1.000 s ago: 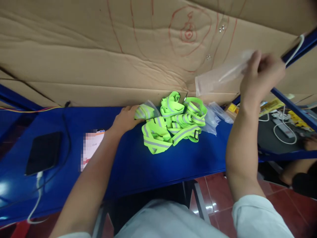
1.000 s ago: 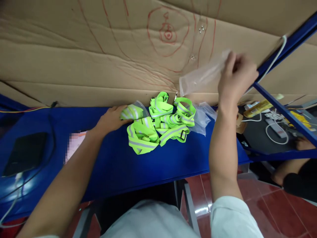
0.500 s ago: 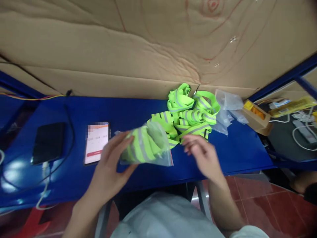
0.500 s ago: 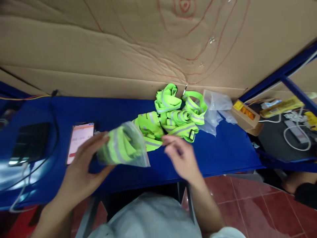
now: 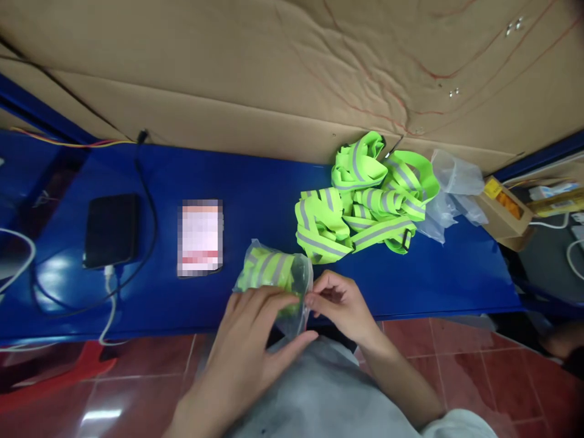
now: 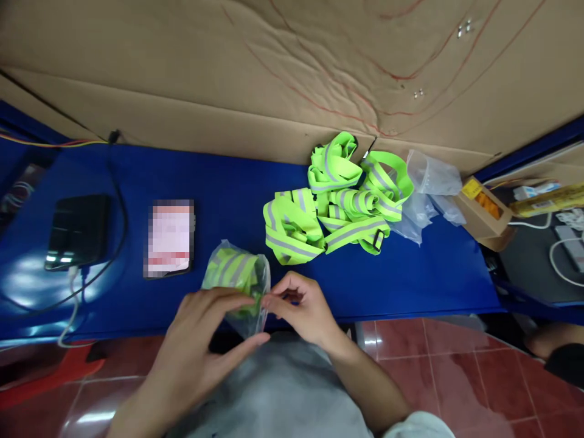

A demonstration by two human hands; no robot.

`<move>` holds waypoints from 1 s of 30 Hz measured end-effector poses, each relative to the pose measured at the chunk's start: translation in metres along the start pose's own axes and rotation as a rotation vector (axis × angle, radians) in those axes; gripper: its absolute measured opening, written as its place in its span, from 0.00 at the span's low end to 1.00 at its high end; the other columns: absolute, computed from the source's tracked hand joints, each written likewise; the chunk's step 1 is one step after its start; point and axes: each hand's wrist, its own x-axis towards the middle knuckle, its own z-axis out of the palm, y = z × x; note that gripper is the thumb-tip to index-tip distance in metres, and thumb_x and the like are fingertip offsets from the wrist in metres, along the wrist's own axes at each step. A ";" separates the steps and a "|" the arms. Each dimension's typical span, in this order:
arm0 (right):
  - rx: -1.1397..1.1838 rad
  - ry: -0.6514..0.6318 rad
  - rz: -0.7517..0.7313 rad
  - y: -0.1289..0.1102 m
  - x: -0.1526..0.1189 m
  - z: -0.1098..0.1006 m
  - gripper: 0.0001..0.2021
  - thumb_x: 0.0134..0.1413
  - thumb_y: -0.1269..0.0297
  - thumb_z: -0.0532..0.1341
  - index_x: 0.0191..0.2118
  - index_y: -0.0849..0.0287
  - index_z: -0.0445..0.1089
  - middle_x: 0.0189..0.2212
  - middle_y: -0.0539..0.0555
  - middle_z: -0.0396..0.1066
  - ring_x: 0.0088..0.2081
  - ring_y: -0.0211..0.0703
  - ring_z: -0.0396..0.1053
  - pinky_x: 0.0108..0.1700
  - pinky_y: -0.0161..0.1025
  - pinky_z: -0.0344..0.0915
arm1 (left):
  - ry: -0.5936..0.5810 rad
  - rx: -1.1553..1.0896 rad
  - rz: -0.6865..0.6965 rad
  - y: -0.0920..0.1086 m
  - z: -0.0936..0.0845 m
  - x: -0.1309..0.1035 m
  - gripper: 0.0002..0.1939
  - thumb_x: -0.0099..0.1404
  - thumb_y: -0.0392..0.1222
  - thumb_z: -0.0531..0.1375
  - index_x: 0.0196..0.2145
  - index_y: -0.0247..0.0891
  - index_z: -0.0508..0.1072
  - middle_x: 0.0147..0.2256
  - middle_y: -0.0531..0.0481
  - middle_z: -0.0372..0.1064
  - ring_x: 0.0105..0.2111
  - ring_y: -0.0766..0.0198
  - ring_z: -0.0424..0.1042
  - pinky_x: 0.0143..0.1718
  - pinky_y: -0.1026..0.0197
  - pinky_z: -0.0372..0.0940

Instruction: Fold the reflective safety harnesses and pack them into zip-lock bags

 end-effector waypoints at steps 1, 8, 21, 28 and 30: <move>0.003 -0.018 -0.011 0.001 -0.002 0.004 0.14 0.47 0.58 0.77 0.29 0.58 0.74 0.26 0.48 0.75 0.26 0.33 0.70 0.29 0.30 0.69 | 0.022 0.002 0.006 0.005 0.001 0.002 0.17 0.69 0.56 0.65 0.47 0.41 0.72 0.41 0.46 0.74 0.41 0.50 0.73 0.43 0.46 0.68; -0.127 -0.032 -0.182 0.001 -0.012 0.005 0.11 0.60 0.55 0.70 0.35 0.57 0.75 0.30 0.50 0.75 0.31 0.37 0.73 0.36 0.34 0.71 | -0.022 -0.513 -0.240 0.003 -0.015 0.016 0.09 0.72 0.47 0.64 0.33 0.43 0.75 0.29 0.54 0.72 0.30 0.64 0.71 0.32 0.61 0.64; 0.008 0.177 -0.063 -0.002 0.004 -0.013 0.18 0.56 0.44 0.70 0.39 0.54 0.76 0.32 0.53 0.78 0.33 0.45 0.75 0.33 0.39 0.72 | 0.426 -1.295 -0.319 0.015 -0.016 -0.015 0.09 0.73 0.51 0.61 0.36 0.48 0.71 0.32 0.52 0.68 0.29 0.61 0.69 0.29 0.57 0.71; -0.410 0.867 -1.021 -0.123 0.007 -0.033 0.11 0.60 0.58 0.69 0.29 0.53 0.70 0.26 0.48 0.65 0.26 0.39 0.61 0.33 0.40 0.61 | 0.317 -1.145 -0.569 -0.001 0.024 -0.002 0.11 0.74 0.51 0.61 0.48 0.45 0.74 0.46 0.48 0.75 0.44 0.60 0.76 0.48 0.57 0.71; -0.709 0.870 -1.051 -0.159 0.010 -0.035 0.10 0.62 0.54 0.68 0.32 0.50 0.74 0.29 0.51 0.68 0.30 0.44 0.66 0.38 0.45 0.65 | 0.224 -1.158 -0.586 -0.001 0.032 -0.002 0.11 0.73 0.51 0.61 0.44 0.42 0.75 0.43 0.47 0.76 0.42 0.61 0.75 0.46 0.58 0.70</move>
